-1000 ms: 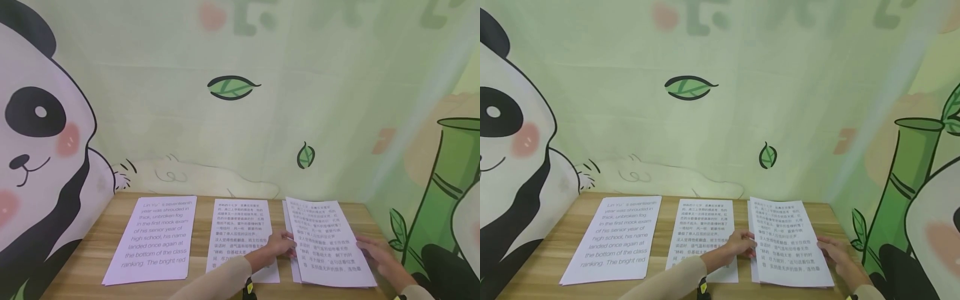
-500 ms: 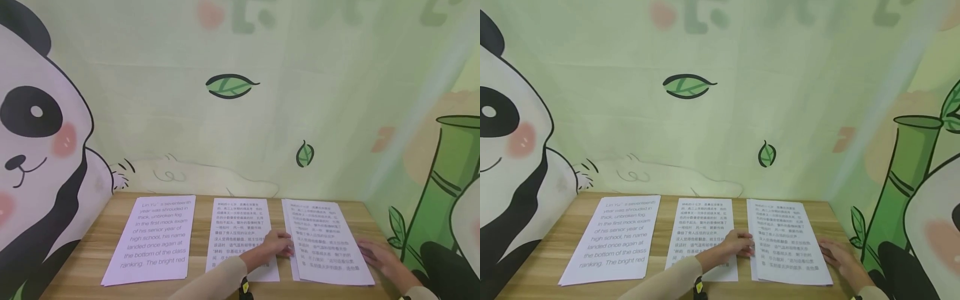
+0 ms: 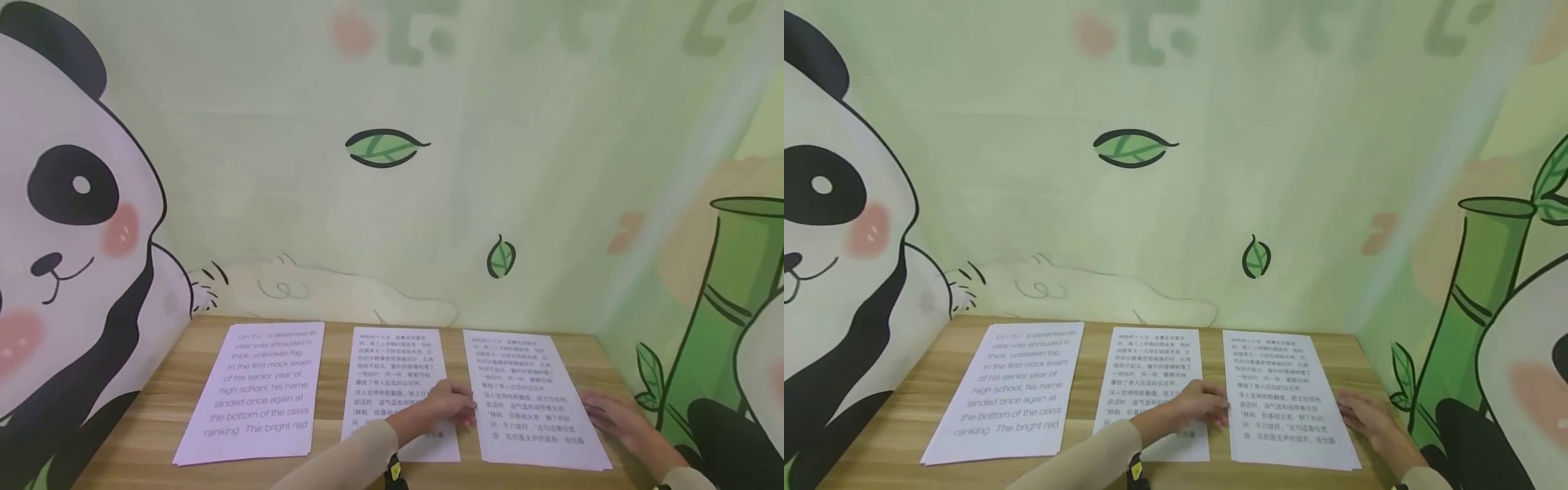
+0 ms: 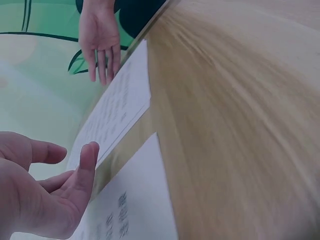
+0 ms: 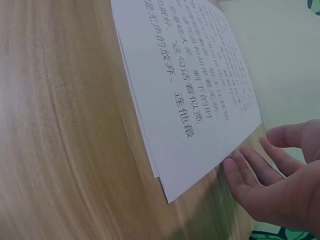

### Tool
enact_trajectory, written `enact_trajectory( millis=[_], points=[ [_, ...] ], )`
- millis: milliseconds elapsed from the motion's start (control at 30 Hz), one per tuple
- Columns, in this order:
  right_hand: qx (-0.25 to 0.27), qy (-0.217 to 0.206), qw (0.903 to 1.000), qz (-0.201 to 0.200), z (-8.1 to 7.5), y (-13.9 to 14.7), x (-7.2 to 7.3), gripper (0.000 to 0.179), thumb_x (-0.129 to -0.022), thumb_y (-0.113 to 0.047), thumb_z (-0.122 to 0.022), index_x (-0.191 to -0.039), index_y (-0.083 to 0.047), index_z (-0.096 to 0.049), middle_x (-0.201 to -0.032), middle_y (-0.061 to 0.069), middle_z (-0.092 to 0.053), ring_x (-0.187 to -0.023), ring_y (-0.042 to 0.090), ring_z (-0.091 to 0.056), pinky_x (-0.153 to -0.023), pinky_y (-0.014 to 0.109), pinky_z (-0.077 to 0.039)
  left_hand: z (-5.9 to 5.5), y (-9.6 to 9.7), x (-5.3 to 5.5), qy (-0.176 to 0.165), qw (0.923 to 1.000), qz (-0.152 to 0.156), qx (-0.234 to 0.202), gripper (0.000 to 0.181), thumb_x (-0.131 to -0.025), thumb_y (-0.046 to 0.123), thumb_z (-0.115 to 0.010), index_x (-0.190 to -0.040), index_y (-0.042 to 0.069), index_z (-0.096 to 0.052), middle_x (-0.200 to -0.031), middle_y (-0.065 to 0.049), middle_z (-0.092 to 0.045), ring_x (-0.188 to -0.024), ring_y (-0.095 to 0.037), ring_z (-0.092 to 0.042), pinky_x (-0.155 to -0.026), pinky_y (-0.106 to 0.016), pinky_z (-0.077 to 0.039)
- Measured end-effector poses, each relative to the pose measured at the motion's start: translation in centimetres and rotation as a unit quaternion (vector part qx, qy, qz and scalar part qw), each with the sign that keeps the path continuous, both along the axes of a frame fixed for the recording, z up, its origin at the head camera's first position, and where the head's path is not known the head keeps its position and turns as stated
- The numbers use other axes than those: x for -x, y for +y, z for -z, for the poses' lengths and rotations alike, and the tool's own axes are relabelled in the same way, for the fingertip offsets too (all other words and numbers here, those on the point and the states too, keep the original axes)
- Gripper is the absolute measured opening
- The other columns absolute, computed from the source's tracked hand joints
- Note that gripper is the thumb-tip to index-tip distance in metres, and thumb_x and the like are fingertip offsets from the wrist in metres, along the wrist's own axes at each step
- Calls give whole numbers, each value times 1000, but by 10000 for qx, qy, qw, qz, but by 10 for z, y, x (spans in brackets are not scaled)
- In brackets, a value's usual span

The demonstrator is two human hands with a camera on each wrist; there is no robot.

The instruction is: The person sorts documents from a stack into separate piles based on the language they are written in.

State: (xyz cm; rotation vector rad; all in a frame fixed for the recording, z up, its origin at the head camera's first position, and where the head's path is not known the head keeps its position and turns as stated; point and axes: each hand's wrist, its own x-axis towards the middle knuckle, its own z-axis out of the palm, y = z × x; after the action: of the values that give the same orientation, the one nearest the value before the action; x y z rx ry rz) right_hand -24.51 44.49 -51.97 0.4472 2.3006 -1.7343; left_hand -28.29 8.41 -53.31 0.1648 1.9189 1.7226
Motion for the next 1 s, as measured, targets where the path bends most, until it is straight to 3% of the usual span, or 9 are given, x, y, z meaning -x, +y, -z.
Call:
enact_trajectory(
  millis=[167, 333, 533, 733, 1000],
  points=[
    [95, 56, 9999, 55, -7, -1, -2, 60, -104, -17, -56, -147, 17, -32, -104, 2, -78, -88, 2, -69, -81, 25, -59, -3, -18, 6, 122, 9998, -156, -99, 36, -95, 7, -63, -128, -7, -62, -107, -24, -75, -88, -31, -77, -78, -35, -63],
    [545, 91, 9984, -76, -13, -15, 0, 56, -105, -11, -51, -147, 19, -31, -96, -12, -75, -85, -1, -70, -80, 21, -59, -2, -47, 14, 219, 9989, -390, 121, 36, -96, 9, -62, -130, -4, -62, -109, -21, -75, -81, -25, -76, -75, -32, -62],
    [463, 53, 9982, -382, -19, -40, 1, 53, -105, -13, -52, -146, 18, -37, -102, -7, -74, -90, 2, -69, -81, 22, -59, -1, -95, 15, 299, 9970, -570, 429, 37, -95, 9, -62, -131, -3, -62, -106, -16, -76, -75, -17, -74, -70, -27, -59],
    [161, -47, 9983, -566, -19, -77, 6, 51, -104, -16, -57, -142, 15, -47, -110, 4, -76, -94, 8, -70, -84, 28, -60, -1, -150, 6, 355, 9944, -723, 678, 41, -95, 9, -62, -132, -6, -59, -108, -20, -75, -73, -14, -72, -72, -29, -60],
    [201, 118, 9907, -1341, -17, -121, 11, 47, -103, -13, -55, -141, 13, -49, -116, 12, -75, -98, 13, -73, -87, 31, -61, -3, -207, -3, 264, 9893, -947, 1075, 47, -95, 8, -61, -137, -12, -53, -103, -15, -75, -71, -12, -69, -71, -27, -59]
  ],
)
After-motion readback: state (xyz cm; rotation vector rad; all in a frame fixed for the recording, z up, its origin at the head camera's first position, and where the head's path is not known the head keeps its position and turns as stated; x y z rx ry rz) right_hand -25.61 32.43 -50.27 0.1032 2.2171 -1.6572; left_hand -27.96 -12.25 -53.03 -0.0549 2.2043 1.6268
